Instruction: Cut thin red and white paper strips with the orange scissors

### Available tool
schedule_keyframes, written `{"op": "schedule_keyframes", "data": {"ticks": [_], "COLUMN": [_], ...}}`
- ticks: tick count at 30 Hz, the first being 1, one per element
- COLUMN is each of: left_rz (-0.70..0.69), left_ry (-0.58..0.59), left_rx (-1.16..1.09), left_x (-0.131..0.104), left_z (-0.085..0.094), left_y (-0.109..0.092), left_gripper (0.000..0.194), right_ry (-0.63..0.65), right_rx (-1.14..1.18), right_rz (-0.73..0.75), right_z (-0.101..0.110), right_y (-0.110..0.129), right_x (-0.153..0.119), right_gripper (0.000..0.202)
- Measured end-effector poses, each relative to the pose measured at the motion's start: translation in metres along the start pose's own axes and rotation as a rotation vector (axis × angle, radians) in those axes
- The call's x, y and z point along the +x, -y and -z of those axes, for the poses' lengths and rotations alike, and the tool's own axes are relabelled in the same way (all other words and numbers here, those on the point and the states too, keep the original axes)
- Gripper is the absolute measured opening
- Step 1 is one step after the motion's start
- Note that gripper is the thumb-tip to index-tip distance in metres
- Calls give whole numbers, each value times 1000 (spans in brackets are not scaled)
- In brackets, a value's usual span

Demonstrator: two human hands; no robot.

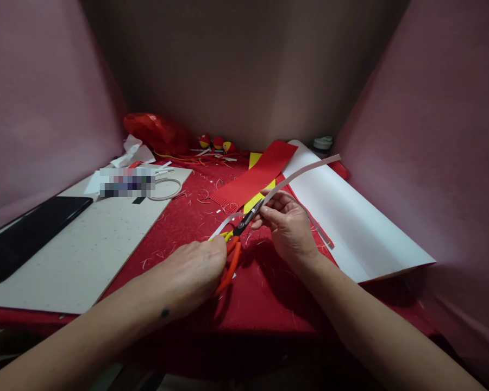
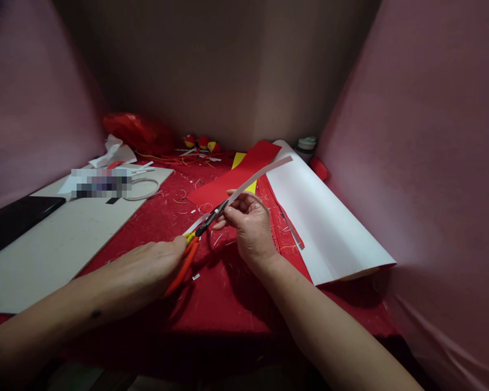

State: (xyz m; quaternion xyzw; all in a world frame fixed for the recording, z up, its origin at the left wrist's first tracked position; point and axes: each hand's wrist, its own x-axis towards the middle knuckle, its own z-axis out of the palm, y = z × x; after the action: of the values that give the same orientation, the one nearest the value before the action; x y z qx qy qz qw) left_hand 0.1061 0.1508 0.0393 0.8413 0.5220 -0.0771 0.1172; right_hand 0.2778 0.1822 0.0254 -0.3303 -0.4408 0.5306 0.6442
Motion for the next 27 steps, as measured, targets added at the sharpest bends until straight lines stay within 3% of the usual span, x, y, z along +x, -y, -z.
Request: {"op": "schedule_keyframes", "data": {"ticks": [5,21,27], "left_rz": [-26,-66,-56], "left_ry": [22,-58,-55], "left_rx": [-17,-52,-58], "left_x": [-2,8,5], "left_z": [5,-9,-10], "left_y": [-2,3,3], "left_gripper": [29,26,24], "right_ry": [19,27,-47], "right_rx": [-24,-35,-37], "right_rz": [14,-58,-28], "right_z": [-2,1,5], "right_y": [-1,2,11], "right_x": [-2,1,6], "right_gripper": [25,25,19]}}
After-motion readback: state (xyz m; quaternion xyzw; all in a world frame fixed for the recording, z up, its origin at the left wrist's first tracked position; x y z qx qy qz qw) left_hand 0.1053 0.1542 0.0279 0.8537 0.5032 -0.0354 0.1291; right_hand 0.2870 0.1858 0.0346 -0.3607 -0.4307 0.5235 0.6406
